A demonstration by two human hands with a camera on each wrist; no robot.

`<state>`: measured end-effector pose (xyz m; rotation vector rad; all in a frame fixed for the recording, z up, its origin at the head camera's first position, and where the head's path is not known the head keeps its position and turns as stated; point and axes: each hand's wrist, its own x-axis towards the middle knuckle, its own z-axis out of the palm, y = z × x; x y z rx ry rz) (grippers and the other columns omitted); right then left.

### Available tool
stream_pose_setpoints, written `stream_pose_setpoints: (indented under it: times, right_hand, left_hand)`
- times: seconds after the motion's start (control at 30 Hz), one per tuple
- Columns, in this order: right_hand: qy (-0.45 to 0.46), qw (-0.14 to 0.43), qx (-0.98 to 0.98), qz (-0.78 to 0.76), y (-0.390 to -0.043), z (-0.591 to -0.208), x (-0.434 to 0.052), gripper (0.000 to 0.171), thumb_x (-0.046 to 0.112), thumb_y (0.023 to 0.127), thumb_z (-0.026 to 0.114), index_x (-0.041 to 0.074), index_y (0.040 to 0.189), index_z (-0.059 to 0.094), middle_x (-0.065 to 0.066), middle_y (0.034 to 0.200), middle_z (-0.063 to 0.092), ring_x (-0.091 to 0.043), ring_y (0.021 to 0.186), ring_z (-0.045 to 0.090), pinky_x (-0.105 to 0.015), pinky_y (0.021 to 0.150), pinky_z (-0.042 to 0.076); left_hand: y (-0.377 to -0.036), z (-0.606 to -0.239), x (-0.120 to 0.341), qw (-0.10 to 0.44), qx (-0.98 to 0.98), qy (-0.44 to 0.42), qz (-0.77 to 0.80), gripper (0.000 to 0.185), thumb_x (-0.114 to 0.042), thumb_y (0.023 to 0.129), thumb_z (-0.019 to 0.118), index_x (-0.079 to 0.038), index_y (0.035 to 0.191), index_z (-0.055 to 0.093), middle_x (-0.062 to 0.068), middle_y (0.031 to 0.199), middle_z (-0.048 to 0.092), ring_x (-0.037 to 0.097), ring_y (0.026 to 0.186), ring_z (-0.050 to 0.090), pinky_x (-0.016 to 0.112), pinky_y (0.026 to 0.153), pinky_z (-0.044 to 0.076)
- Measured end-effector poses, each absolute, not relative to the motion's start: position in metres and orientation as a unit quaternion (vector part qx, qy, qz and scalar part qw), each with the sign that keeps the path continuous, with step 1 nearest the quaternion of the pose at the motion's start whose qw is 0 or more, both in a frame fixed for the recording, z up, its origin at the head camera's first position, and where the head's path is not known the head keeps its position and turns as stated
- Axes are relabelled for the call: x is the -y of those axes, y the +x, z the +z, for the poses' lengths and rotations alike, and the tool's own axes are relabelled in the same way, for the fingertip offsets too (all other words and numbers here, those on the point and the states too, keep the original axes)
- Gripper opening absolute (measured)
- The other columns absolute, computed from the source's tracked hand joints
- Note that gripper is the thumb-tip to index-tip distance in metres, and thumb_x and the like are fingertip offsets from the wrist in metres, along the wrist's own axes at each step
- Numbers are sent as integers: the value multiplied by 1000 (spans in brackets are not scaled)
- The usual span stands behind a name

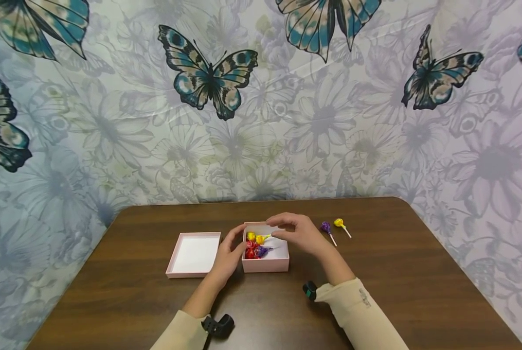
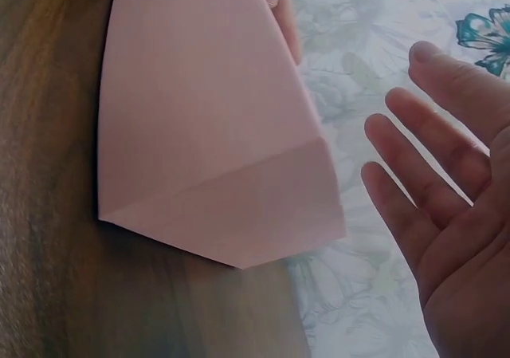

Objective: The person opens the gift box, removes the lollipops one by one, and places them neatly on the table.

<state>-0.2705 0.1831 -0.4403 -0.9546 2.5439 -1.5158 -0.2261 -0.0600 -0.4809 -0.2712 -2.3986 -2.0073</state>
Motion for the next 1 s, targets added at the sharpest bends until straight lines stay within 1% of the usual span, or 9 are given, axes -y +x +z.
stream_pose_setpoints:
  times: [0.13, 0.2, 0.27, 0.37, 0.43, 0.53, 0.7, 0.87, 1.0]
  right_hand:
    - [-308, 41, -815, -489, -273, -445, -179, 30, 19, 92, 72, 11, 120, 72, -9, 126, 70, -31, 113, 67, -32, 92, 58]
    - [-307, 56, -819, -482, -275, -447, -177, 29, 19, 91, 73, 11, 119, 73, -11, 122, 72, -34, 110, 69, -24, 87, 58]
    - [-308, 70, -824, -471, -276, -448, -174, 29, 18, 90, 73, 9, 118, 73, -11, 118, 74, -35, 109, 70, -20, 84, 57]
    - [-311, 78, -834, -448, -278, -448, -169, 28, 18, 90, 74, 8, 116, 74, -9, 114, 75, -32, 109, 70, -23, 85, 58]
    - [-314, 72, -847, -424, -280, -448, -165, 26, 20, 90, 74, 9, 113, 76, -4, 110, 77, -27, 106, 72, -28, 86, 59]
    - [-328, 56, -861, -385, -283, -448, -160, 21, 21, 90, 74, 11, 108, 78, 2, 103, 78, -17, 100, 73, -31, 84, 59]
    - [-362, 47, -867, -338, -285, -447, -153, 17, 20, 89, 74, 11, 103, 79, 1, 100, 78, -12, 94, 73, -27, 83, 59]
    - [-381, 65, -865, -320, -289, -448, -148, 15, 14, 88, 75, 11, 102, 80, -3, 101, 78, -10, 91, 72, -26, 82, 60]
    - [-392, 77, -867, -299, -292, -450, -145, 17, 13, 85, 77, 13, 102, 80, 1, 98, 78, -5, 87, 71, -22, 79, 59]
  left_hand:
    - [-220, -474, 61, 0, 765, -90, -638, 50, -5, 100, 52, -7, 149, 43, 17, 155, 43, 37, 144, 40, 56, 118, 33]
    - [-220, -474, 61, -1, 766, -91, -637, 50, -5, 100, 52, -7, 149, 43, 17, 155, 43, 37, 144, 40, 56, 118, 33]
    - [-220, -474, 61, -1, 765, -93, -637, 50, -6, 100, 52, -8, 149, 43, 17, 155, 43, 37, 144, 40, 56, 118, 33]
    - [-220, -476, 61, -1, 765, -93, -638, 50, -6, 100, 52, -8, 149, 43, 16, 156, 43, 37, 144, 40, 56, 118, 33]
    - [-221, -476, 62, -4, 764, -93, -638, 50, -7, 100, 52, -8, 149, 43, 16, 156, 42, 36, 145, 39, 56, 119, 33]
    - [-227, -486, 62, -1, 762, -91, -641, 50, -8, 101, 53, -10, 149, 43, 14, 157, 42, 35, 146, 39, 56, 119, 32]
    - [-241, -510, 61, 20, 761, -92, -642, 49, -10, 100, 54, -18, 148, 46, 8, 155, 45, 30, 144, 41, 54, 118, 35]
    - [-240, -509, 60, 27, 762, -99, -640, 48, -9, 100, 53, -18, 147, 47, 8, 155, 46, 30, 144, 42, 54, 117, 37]
    - [-241, -509, 61, 27, 763, -98, -639, 49, -9, 100, 54, -19, 147, 47, 6, 155, 45, 29, 145, 41, 53, 117, 36]
